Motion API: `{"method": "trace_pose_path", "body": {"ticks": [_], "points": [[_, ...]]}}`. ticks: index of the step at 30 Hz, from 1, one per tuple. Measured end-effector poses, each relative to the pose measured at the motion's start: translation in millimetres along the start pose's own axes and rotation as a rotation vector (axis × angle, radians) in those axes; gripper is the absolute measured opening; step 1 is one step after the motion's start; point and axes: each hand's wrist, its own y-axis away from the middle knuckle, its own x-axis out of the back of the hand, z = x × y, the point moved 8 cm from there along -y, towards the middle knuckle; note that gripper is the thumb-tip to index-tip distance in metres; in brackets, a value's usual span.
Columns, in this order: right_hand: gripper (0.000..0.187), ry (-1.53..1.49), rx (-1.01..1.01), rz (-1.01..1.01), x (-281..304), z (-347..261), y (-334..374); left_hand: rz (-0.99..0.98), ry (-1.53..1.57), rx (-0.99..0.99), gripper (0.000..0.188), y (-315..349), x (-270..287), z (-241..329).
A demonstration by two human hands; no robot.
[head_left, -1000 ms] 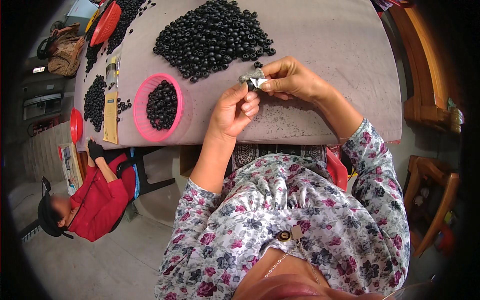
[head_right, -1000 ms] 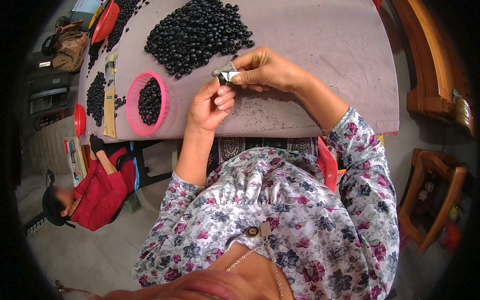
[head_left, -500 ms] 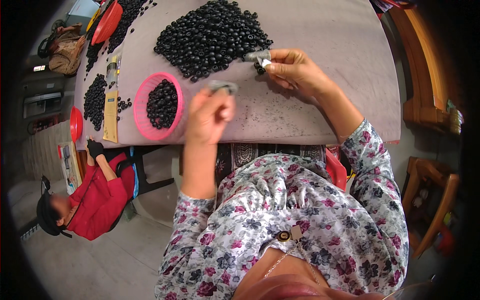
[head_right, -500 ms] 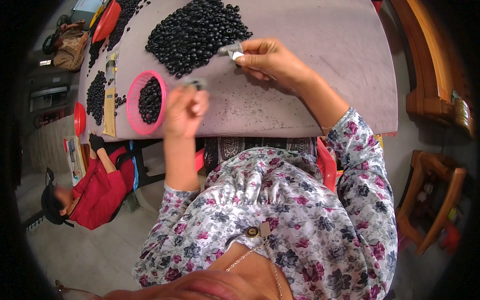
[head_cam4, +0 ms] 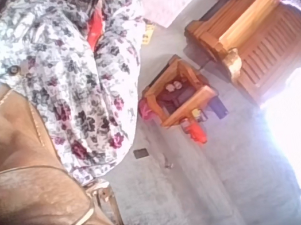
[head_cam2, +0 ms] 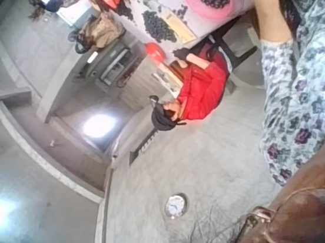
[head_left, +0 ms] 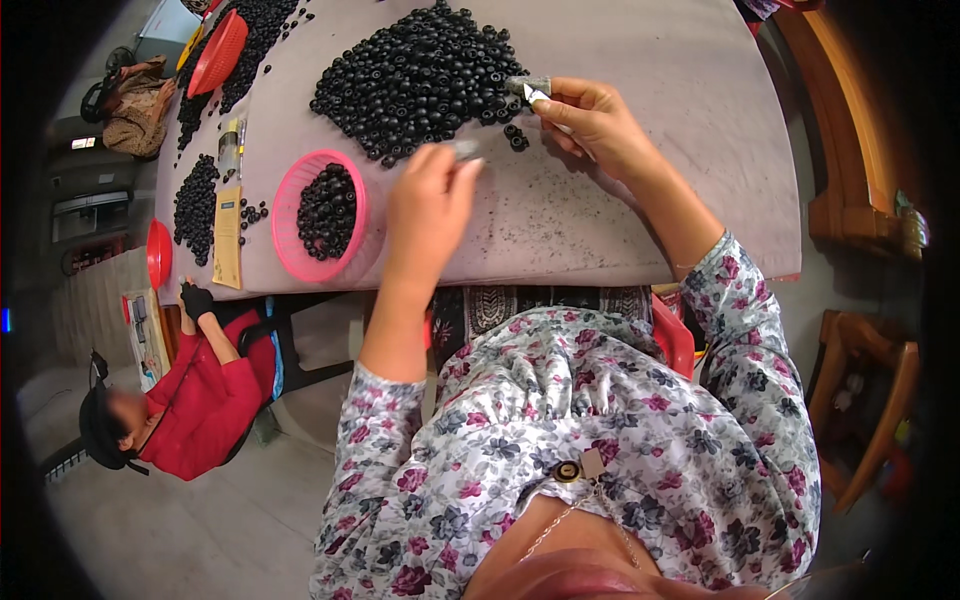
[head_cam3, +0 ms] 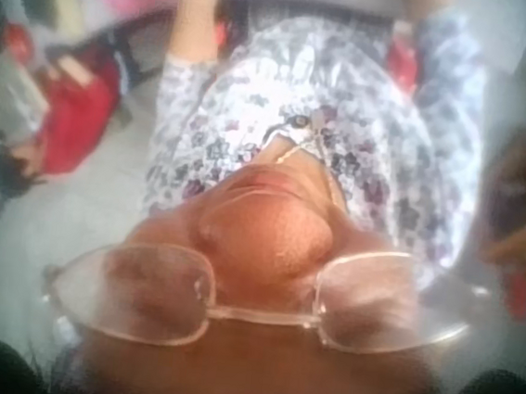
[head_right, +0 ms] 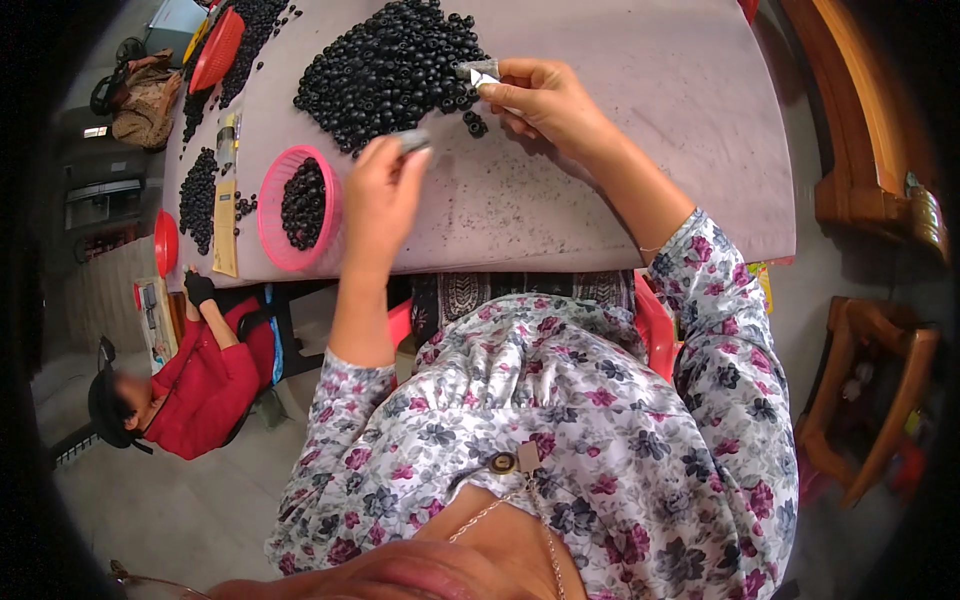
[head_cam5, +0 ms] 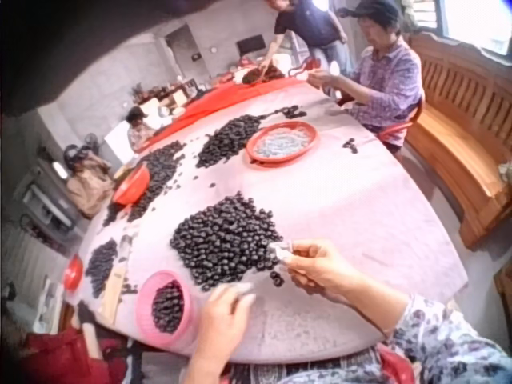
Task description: Sorting small black spherical objects (likely seeds or plastic pellets) on a table.
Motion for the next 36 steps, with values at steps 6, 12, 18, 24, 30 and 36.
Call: {"method": "trace_pose_path", "body": {"ticks": [6, 12, 18, 24, 30, 36], "points": [[0.023, -0.005, -0.038, 0.051, -7.3, -11.0, 7.6, -0.074, -0.004, -0.107, 0.013, -35.2, -48.1, 4.2], [0.022, -0.051, -0.032, 0.041, -9.9, -10.9, 11.7, -0.173, 0.055, -0.102, 0.016, -26.0, -55.7, 4.9], [0.024, 0.162, 0.069, -0.023, -12.1, -12.9, 3.5, -0.19, -0.042, -0.139, 0.016, -22.0, -57.0, 9.5], [0.038, 0.289, 0.119, -0.145, -34.9, -20.3, 10.6, -0.031, 0.955, 0.6, 0.012, -7.2, -56.3, -63.7], [0.043, 0.333, 0.189, -0.247, -51.7, -11.0, 17.2, -0.162, 1.683, 0.93, 0.016, 17.0, -79.4, -49.0], [0.044, 0.314, 0.184, -0.23, -46.6, 0.0, 12.0, -0.26, 1.835, 0.959, 0.016, 19.8, -90.9, -42.1]]}}
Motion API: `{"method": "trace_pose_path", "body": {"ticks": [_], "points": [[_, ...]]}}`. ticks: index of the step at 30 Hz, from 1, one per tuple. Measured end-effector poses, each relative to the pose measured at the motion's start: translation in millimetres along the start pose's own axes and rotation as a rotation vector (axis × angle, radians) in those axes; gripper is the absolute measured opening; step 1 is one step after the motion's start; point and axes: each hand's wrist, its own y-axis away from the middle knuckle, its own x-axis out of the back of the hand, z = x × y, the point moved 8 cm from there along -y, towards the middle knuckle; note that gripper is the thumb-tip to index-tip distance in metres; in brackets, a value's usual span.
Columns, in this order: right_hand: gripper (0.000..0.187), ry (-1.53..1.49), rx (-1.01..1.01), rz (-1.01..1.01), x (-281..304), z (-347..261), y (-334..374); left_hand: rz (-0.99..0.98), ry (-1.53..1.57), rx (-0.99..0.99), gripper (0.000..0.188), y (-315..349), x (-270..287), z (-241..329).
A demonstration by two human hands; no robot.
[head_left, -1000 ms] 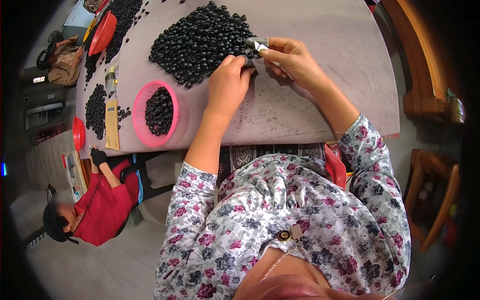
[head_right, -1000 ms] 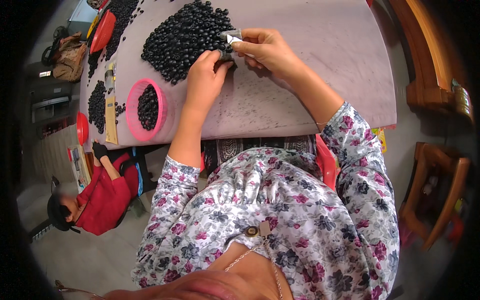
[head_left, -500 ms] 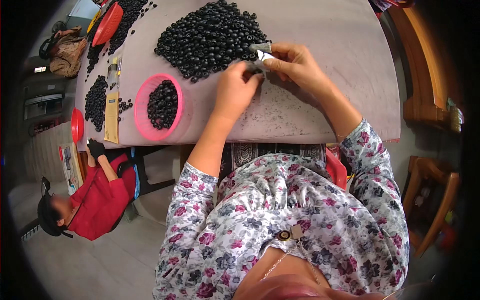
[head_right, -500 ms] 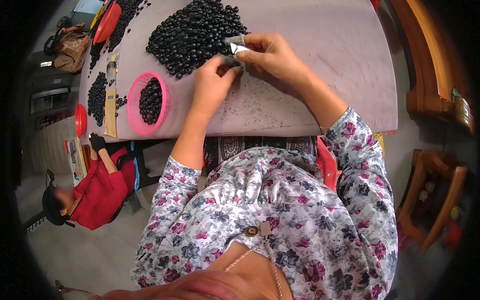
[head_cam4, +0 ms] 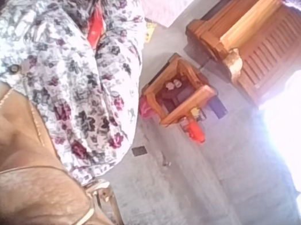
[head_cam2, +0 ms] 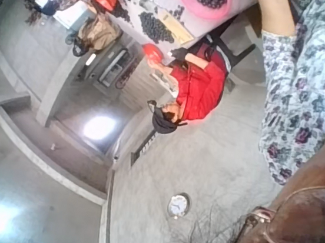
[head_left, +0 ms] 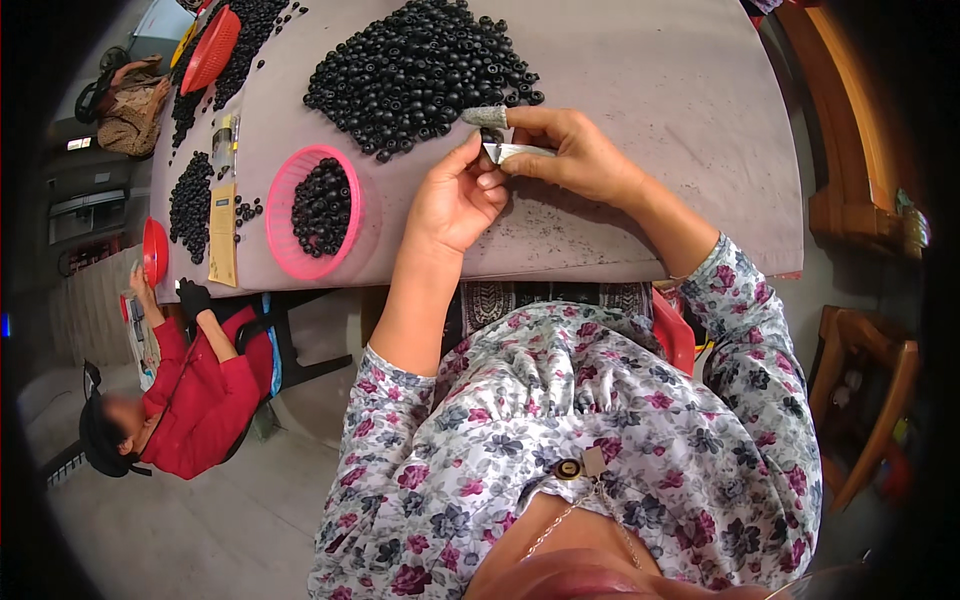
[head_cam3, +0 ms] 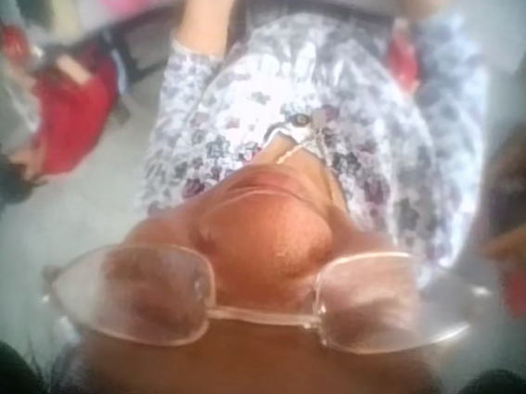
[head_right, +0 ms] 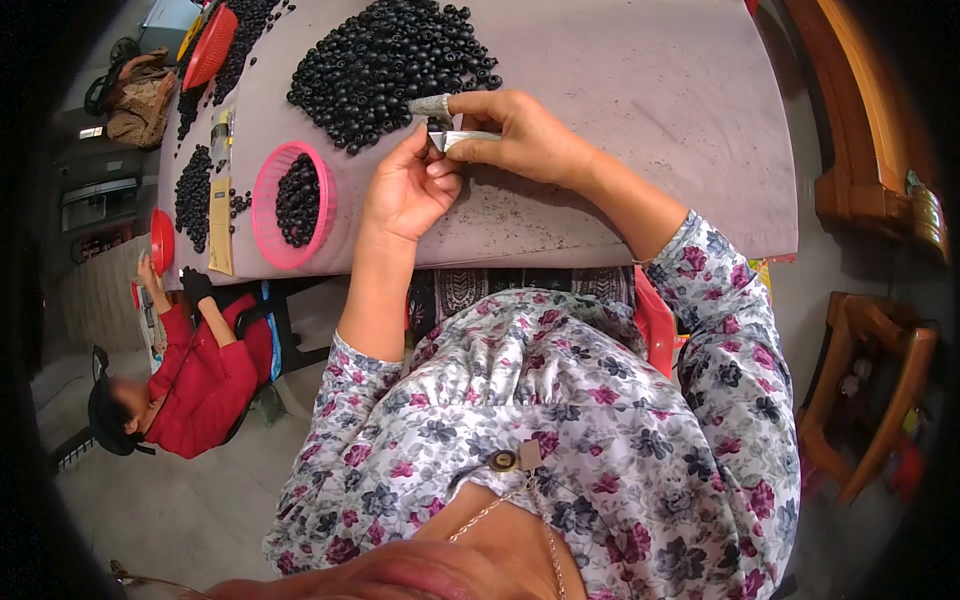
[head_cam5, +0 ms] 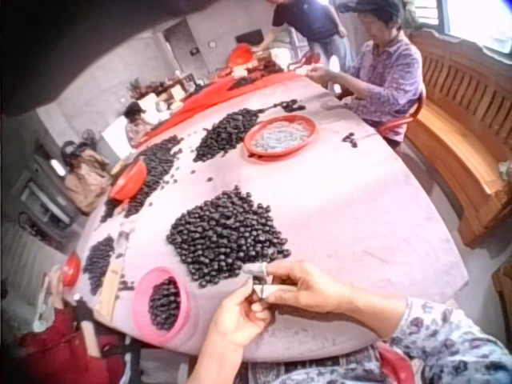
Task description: Sorting small black spherical objects (likely seeds or plastic pellets) on a table.
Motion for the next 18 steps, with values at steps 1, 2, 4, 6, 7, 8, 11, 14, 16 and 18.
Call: {"method": "trace_pose_path", "body": {"ticks": [1, 2, 4, 6, 7, 8, 11, 14, 16, 18], "points": [[0.044, -0.017, -0.019, -0.019, -0.9, -1.3, 0.2, -0.016, 0.0, 0.008, 0.016, 0.7, -0.6, -0.5], [0.045, -0.035, -0.038, -0.038, -1.1, -5.6, 0.7, -0.032, 0.0, 0.016, 0.017, 1.3, -1.2, -0.7], [0.046, -0.051, -0.08, -0.074, -2.2, -9.3, 1.2, -0.045, 0.009, 0.028, 0.017, 3.0, -3.1, 0.1], [0.047, -0.048, -0.126, -0.11, -2.4, -7.1, 1.8, -0.048, 0.027, 0.03, 0.017, 3.4, -4.4, 0.2], [0.048, -0.044, -0.1, -0.102, -2.8, -9.3, 1.7, -0.046, 0.04, 0.026, 0.017, 3.0, -4.8, -0.2], [0.048, -0.041, -0.074, -0.094, -4.3, -11.6, 1.9, -0.044, 0.053, 0.022, 0.017, 2.6, -5.0, -0.7], [0.05, -0.035, -0.05, -0.083, -4.1, -8.4, 0.6, -0.056, 0.075, 0.017, 0.017, 2.2, -6.5, -2.3], [0.049, -0.035, -0.076, -0.087, -3.2, -8.2, 0.6, -0.065, 0.077, 0.024, 0.017, 1.6, -5.9, -3.5], [0.048, -0.047, -0.094, -0.099, -2.8, -8.6, 1.0, -0.075, 0.049, 0.021, 0.018, 3.3, -7.0, -3.1], [0.047, -0.07, -0.108, -0.116, -2.3, -7.6, 0.9, -0.087, 0.036, 0.023, 0.018, 4.1, -8.3, -2.8]]}}
